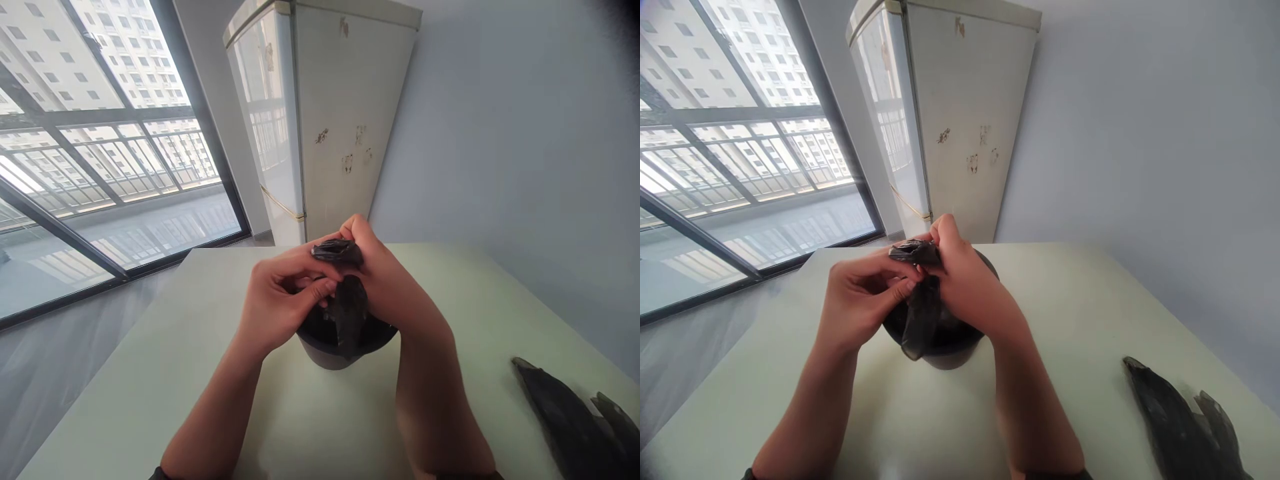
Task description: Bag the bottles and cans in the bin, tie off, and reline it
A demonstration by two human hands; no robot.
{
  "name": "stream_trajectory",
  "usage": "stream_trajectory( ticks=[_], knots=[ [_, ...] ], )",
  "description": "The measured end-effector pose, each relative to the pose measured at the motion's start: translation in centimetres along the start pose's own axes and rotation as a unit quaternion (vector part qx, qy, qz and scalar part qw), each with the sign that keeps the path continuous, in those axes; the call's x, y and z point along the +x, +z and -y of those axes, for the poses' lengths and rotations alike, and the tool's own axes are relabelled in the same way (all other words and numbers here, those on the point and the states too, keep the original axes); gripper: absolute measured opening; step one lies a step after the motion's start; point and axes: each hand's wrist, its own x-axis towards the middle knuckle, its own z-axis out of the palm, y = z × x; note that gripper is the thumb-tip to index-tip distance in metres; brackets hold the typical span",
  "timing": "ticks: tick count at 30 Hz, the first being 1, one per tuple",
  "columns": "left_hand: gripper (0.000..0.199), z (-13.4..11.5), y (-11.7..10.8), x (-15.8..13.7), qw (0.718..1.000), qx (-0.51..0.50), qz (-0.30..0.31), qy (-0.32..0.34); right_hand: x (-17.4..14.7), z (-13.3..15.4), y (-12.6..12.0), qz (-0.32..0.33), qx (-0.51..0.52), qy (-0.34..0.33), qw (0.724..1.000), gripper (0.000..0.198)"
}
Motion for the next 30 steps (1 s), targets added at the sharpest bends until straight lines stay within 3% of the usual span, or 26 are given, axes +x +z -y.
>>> stream_trajectory(
  ticks=[4,8,10,13,14,17,21,25,30],
  knots=[
    [0.006,0.4,0.2,0.2,0.998,0.016,-0.058,0.000,0.0,0.1,0.1,0.047,-0.053,-0.033,0.997,0.030],
    [0.013,0.8,0.0,0.6,0.996,-0.008,-0.072,-0.044,0.0,1.0,0.1,0.087,0.013,-0.039,0.995,0.055],
    [0.016,0.8,-0.1,0.7,0.996,-0.019,-0.068,-0.054,0.1,1.2,0.1,0.094,0.040,-0.042,0.994,0.049],
    [0.026,0.9,-0.1,0.8,0.996,-0.034,-0.061,-0.046,0.2,1.2,-0.1,0.069,0.053,-0.035,0.996,0.009],
    [0.029,0.9,-0.1,0.9,0.997,-0.037,-0.055,-0.042,0.3,1.1,-0.1,0.049,0.054,-0.029,0.997,0.007],
    [0.037,1.0,-0.1,0.9,0.998,-0.025,-0.032,-0.042,0.5,0.7,-0.1,-0.008,0.066,0.001,0.998,0.022],
    [0.020,0.9,-0.3,1.0,0.999,0.041,-0.004,-0.020,0.6,0.5,-0.1,-0.029,0.066,0.034,0.997,0.026],
    [0.034,0.7,-0.5,1.0,0.993,0.109,-0.033,0.019,0.6,0.5,-0.1,-0.036,0.043,0.045,0.997,0.027],
    [0.016,0.3,-0.2,0.5,0.991,0.132,-0.026,0.023,0.6,0.4,-0.4,-0.054,0.033,0.046,0.997,0.028]
  ],
)
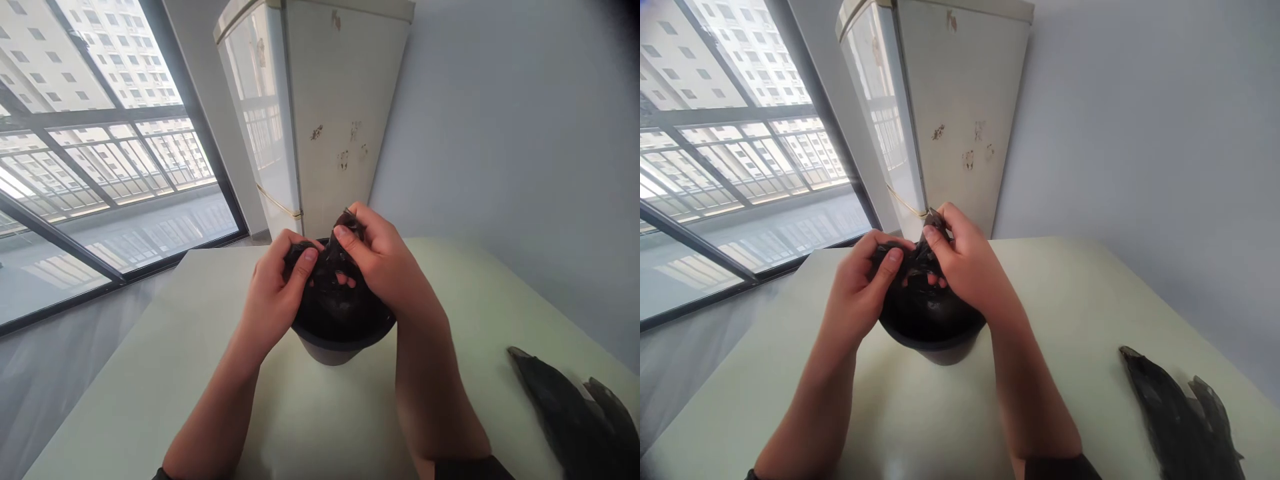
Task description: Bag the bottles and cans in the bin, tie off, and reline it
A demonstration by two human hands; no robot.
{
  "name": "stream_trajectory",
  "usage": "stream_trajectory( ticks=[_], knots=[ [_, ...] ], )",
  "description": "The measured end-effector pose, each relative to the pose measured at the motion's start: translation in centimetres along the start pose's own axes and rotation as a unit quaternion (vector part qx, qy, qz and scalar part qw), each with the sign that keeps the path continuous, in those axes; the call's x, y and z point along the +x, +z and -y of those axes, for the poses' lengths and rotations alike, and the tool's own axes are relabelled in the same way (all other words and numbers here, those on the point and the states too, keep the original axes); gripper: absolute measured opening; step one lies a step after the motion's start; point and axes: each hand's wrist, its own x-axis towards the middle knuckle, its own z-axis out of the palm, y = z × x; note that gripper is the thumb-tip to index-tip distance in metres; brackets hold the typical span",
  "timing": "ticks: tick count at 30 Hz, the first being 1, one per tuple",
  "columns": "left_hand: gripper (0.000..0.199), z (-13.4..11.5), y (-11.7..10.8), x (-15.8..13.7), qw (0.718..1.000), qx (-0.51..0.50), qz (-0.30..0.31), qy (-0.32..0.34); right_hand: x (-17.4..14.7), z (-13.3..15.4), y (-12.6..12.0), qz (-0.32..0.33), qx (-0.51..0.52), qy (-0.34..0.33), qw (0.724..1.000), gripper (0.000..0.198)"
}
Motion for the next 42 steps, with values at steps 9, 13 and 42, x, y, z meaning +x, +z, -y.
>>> stream_trajectory(
  ticks=[9,13,42],
  knots=[
    [0.019,-0.3,0.6,-0.4,0.985,0.130,-0.024,0.111,0.2,-0.6,-0.1,-0.013,0.003,-0.012,1.000,0.016],
    [0.025,0.3,0.6,0.0,0.980,0.144,-0.022,0.136,0.1,-0.9,-0.2,-0.033,0.013,-0.026,0.999,0.039],
    [0.027,2.2,-2.4,1.9,0.986,0.163,-0.014,0.025,-0.2,-0.5,-3.0,0.033,-0.233,-0.081,0.968,0.029]
  ],
)
